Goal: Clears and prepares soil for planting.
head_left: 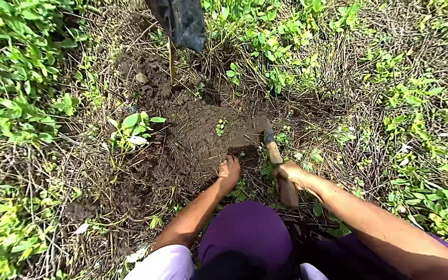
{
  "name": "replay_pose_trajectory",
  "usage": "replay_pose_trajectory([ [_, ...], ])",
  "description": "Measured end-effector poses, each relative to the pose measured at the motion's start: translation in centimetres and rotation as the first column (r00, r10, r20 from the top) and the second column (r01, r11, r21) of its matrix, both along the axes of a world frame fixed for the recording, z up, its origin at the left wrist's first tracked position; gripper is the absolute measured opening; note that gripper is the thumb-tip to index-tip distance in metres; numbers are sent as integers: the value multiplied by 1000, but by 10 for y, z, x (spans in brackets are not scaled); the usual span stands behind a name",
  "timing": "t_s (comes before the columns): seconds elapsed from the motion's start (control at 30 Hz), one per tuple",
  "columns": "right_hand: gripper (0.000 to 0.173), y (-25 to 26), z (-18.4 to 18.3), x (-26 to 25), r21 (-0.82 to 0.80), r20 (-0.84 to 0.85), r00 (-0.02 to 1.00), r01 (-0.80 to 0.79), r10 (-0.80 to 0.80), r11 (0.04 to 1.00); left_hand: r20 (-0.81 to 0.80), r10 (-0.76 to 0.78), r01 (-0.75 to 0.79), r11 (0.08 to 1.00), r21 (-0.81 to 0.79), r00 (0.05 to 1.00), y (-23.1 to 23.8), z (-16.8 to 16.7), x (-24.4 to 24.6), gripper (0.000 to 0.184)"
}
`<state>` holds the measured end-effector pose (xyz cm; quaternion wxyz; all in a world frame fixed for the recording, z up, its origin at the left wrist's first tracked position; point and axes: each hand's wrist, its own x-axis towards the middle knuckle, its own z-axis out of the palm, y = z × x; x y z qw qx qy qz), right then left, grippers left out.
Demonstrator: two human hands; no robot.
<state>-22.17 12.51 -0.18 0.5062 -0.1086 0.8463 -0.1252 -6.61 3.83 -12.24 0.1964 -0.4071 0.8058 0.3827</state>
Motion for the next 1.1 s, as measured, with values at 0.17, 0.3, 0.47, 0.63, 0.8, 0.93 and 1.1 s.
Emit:
replay_pose_trajectory([
  [0.17, 26, 1, 55, -15, 195, -65, 923, -360, 378, 912, 80, -68, 70, 997, -29, 994, 0, 15, 15, 50],
  [0.3, 35, -16, 29, -23, -79, -246, 956, -185, 160, 980, 84, -70, 73, 997, -31, 994, 1, 12, 8, 54],
  [0.47, 32, -4, 9, 14, 196, -69, 903, -404, 423, 894, 48, -55, 56, 998, -26, 997, -14, 13, 20, 52],
  [0.63, 23, 16, 76, -24, 117, -32, 971, -230, 235, 966, 101, 220, -201, 964, -173, 970, -28, 8, 66, 63],
  [0.8, 10, 3, 24, -5, 146, 201, 978, -77, 47, 986, 306, 54, -60, 998, 10, 950, -9, 12, 35, 73],
  [0.93, 8, -6, 39, 17, 89, 243, 970, -33, 10, 995, 69, 143, -137, 987, -85, 987, -7, 9, 16, 24],
  [1.1, 10, 29, 98, -23, 152, 161, 970, -209, 185, 966, -1, 308, -299, 924, -239, 951, -33, 27, 44, 58],
])
